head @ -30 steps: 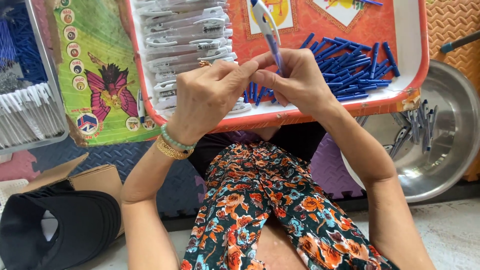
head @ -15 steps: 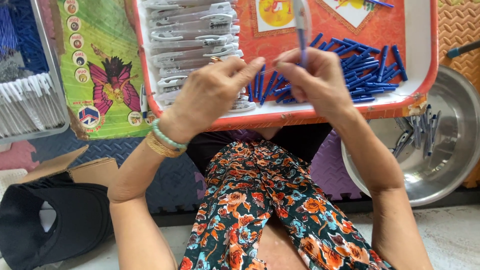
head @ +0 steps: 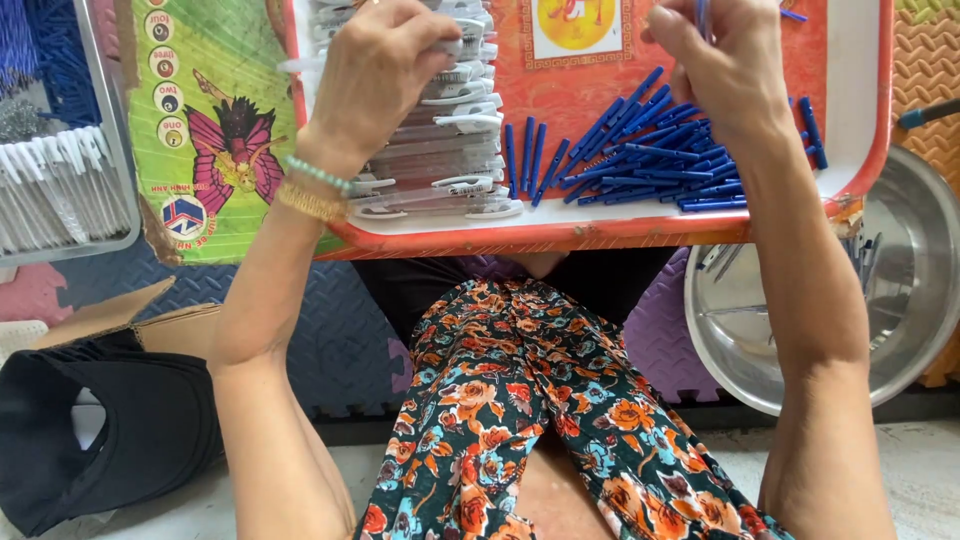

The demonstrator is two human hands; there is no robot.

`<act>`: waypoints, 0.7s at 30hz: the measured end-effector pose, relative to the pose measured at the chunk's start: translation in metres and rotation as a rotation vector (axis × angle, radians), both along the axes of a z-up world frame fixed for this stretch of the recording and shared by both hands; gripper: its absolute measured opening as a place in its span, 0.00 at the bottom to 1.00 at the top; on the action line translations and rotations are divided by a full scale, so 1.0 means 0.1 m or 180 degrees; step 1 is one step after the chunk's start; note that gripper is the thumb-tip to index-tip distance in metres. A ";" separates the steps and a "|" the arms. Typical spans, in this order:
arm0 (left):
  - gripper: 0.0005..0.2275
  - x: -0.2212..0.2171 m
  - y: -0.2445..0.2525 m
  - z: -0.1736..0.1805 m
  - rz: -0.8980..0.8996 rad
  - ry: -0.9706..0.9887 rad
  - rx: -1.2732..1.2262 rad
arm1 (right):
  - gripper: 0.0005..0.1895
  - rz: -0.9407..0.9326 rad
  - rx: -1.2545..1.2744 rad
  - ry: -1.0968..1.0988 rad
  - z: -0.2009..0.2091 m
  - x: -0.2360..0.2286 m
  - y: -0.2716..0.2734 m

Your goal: Assembling plastic pens by manually snapping caps and other components onto the pen barrels.

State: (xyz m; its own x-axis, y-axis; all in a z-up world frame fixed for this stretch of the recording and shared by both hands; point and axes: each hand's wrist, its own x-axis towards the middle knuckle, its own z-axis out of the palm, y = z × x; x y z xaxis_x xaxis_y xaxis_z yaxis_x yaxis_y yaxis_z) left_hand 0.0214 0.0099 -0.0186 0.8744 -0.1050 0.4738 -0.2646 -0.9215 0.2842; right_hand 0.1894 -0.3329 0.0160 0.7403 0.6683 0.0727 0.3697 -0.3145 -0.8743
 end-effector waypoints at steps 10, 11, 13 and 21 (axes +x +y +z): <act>0.18 0.13 -0.01 -0.11 -0.0033 -0.0132 0.0023 | 0.13 0.0001 -0.0571 -0.0697 -0.43 0.50 0.22; 0.17 0.09 0.00 -0.06 0.0089 -0.0060 0.0027 | 0.12 -0.0004 -0.0580 -0.0759 -0.44 0.51 0.21; 0.17 -0.08 0.16 0.05 0.0215 -0.0060 0.0020 | 0.12 0.0010 -0.0592 -0.0846 -0.45 0.52 0.22; 0.09 -0.73 0.60 -0.11 0.0268 0.0072 0.0038 | 0.17 0.0131 -0.0616 -0.1302 -0.50 0.55 0.37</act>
State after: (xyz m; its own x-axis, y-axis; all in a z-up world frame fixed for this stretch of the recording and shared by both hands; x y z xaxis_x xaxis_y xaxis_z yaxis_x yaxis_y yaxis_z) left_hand -0.0518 0.0695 -0.0291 0.8909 -0.0362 0.4528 -0.1797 -0.9436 0.2781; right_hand 0.2448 -0.2964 -0.0339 0.6493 0.7267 0.2244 0.6881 -0.4356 -0.5803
